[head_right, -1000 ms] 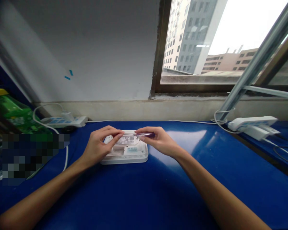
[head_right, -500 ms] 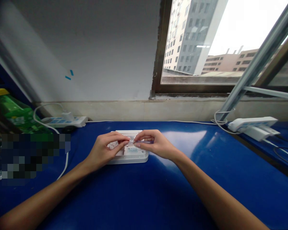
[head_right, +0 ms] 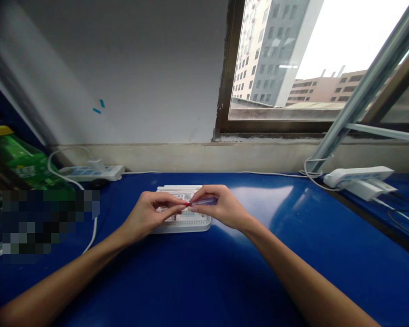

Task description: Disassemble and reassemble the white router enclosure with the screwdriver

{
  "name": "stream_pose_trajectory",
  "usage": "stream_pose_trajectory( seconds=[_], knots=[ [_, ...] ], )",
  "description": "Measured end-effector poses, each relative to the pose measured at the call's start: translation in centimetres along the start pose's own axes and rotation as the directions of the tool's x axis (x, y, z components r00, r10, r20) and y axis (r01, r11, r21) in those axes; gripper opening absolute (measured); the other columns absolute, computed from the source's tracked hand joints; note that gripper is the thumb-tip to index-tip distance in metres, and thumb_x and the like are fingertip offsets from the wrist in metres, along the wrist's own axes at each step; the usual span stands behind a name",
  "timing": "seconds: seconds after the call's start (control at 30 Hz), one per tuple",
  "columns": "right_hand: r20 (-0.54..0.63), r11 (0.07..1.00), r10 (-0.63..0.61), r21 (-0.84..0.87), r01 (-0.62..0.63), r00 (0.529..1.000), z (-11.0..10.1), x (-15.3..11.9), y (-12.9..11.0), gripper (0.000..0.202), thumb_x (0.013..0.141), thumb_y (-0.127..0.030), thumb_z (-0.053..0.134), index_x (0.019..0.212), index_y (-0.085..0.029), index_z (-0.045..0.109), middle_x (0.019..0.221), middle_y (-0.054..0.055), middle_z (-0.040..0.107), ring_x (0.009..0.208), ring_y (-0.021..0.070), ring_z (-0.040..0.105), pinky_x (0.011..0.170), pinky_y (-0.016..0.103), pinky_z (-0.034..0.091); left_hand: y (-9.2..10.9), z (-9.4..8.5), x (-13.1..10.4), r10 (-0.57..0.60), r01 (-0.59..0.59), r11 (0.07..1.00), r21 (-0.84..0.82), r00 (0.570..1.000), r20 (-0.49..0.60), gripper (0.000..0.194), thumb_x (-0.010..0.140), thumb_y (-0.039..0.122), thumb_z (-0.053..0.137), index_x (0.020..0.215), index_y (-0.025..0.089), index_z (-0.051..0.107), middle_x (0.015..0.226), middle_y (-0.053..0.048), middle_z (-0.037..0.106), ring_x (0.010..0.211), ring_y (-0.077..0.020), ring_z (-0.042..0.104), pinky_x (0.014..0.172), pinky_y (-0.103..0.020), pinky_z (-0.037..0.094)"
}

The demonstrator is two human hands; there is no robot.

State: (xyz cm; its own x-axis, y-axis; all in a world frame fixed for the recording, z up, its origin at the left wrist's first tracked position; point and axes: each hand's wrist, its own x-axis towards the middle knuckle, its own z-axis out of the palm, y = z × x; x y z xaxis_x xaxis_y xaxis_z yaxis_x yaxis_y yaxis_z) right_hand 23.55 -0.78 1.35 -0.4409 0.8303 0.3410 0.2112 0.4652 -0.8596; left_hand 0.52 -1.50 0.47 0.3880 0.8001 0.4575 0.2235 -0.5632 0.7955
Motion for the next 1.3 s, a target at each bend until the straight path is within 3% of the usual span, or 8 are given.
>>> stream_pose_trajectory(
  seconds=[0.2, 0.37, 0.57, 0.63, 0.77, 0.93, 1.1, 1.3],
  knots=[
    [0.000, 0.980, -0.139, -0.147, 0.138, 0.990, 0.6, -0.3, -0.6, 0.014, 0.084, -0.032, 0.078, 0.091, -0.020, 0.076, 0.087, 0.005, 0.075, 0.080, 0.0186, 0.071, 0.074, 0.031, 0.058, -0.2, 0.4, -0.1, -0.194, 0.204, 0.952, -0.228, 0.979, 0.066, 0.023, 0.082, 0.036, 0.081, 0.088, 0.016, 0.075, 0.072, -0.006, 0.078, 0.066, -0.0211, 0.076, 0.059, -0.027, 0.059],
    [0.066, 0.936, -0.185, -0.291, 0.196, 0.981, 0.3, -0.2, -0.7, 0.018, 0.093, -0.026, 0.066, 0.107, -0.022, 0.076, 0.096, 0.007, 0.074, 0.083, 0.0182, 0.068, 0.073, 0.031, 0.054, 0.0, 0.0, 0.4, -0.228, 0.244, 0.903, -0.354, 0.970, 0.089, 0.030, 0.090, 0.045, 0.073, 0.100, 0.021, 0.057, 0.080, -0.006, 0.079, 0.077, -0.0235, 0.078, 0.065, -0.031, 0.062],
    [0.004, 0.945, -0.072, -0.320, 0.070, 0.997, -1.9, 0.0, -0.1, 0.020, 0.095, -0.030, 0.061, 0.108, -0.019, 0.072, 0.092, 0.006, 0.074, 0.077, 0.0182, 0.066, 0.068, 0.032, 0.054, 0.1, -1.5, 0.6, -0.114, 0.129, 0.988, 0.089, 0.980, -0.162, 0.029, 0.103, 0.048, 0.049, 0.098, 0.022, 0.059, 0.083, -0.004, 0.077, 0.074, -0.0190, 0.074, 0.062, -0.027, 0.056],
    [-0.013, 0.936, 0.014, -0.351, -0.018, 1.000, -3.6, 0.1, 0.3, 0.021, 0.095, -0.032, 0.059, 0.106, -0.019, 0.072, 0.078, 0.003, 0.073, 0.067, 0.0171, 0.065, 0.062, 0.031, 0.052, 0.0, -1.6, 0.4, -0.010, 0.046, 0.953, 0.301, 0.993, -0.119, 0.029, 0.105, 0.045, 0.045, 0.100, 0.022, 0.062, 0.090, -0.005, 0.076, 0.081, -0.0203, 0.073, 0.069, -0.030, 0.056],
    [-0.048, 0.884, 0.016, -0.465, -0.036, 0.999, -7.6, -0.2, 1.5, 0.011, 0.086, -0.026, 0.064, 0.087, -0.019, 0.073, 0.091, 0.006, 0.077, 0.086, 0.0216, 0.072, 0.080, 0.034, 0.056, 0.0, -1.1, 0.0, 0.150, -0.187, 0.796, 0.575, 0.982, 0.112, 0.028, 0.104, 0.039, 0.047, 0.118, 0.021, 0.064, 0.121, -0.010, 0.070, 0.116, -0.0281, 0.063, 0.100, -0.048, 0.049],
    [0.039, 0.785, 0.178, -0.608, -0.118, 0.983, -10.5, -0.7, 2.2, 0.022, 0.081, -0.022, 0.063, 0.096, -0.020, 0.079, 0.092, 0.004, 0.080, 0.085, 0.0220, 0.074, 0.077, 0.031, 0.056, -0.4, -0.5, -0.3, 0.116, -0.282, 0.700, 0.656, 0.951, 0.285, 0.037, 0.104, 0.041, 0.047, 0.132, 0.022, 0.061, 0.142, -0.011, 0.060, 0.135, -0.0323, 0.048, 0.111, -0.056, 0.040],
    [0.139, 0.747, 0.255, -0.657, -0.104, 0.957, -10.8, -1.0, 1.9, 0.021, 0.080, -0.024, 0.064, 0.091, -0.023, 0.083, 0.089, 0.002, 0.081, 0.081, 0.0216, 0.075, 0.072, 0.029, 0.055, -0.9, -0.8, -0.3, 0.094, -0.280, 0.702, 0.655, 0.948, 0.305, 0.036, 0.106, 0.041, 0.044, 0.131, 0.023, 0.062, 0.141, -0.010, 0.060, 0.134, -0.0297, 0.048, 0.112, -0.053, 0.040],
    [0.149, 0.754, 0.246, -0.651, -0.092, 0.958, -10.6, -1.0, 1.7, 0.020, 0.081, -0.024, 0.065, 0.092, -0.023, 0.083, 0.089, 0.002, 0.081, 0.080, 0.0214, 0.074, 0.072, 0.030, 0.055, -0.9, -0.8, -0.3, 0.084, -0.279, 0.707, 0.650, 0.946, 0.314, 0.035, 0.106, 0.040, 0.043, 0.130, 0.022, 0.062, 0.139, -0.009, 0.061, 0.132, -0.0278, 0.049, 0.112, -0.050, 0.040]
  ],
)
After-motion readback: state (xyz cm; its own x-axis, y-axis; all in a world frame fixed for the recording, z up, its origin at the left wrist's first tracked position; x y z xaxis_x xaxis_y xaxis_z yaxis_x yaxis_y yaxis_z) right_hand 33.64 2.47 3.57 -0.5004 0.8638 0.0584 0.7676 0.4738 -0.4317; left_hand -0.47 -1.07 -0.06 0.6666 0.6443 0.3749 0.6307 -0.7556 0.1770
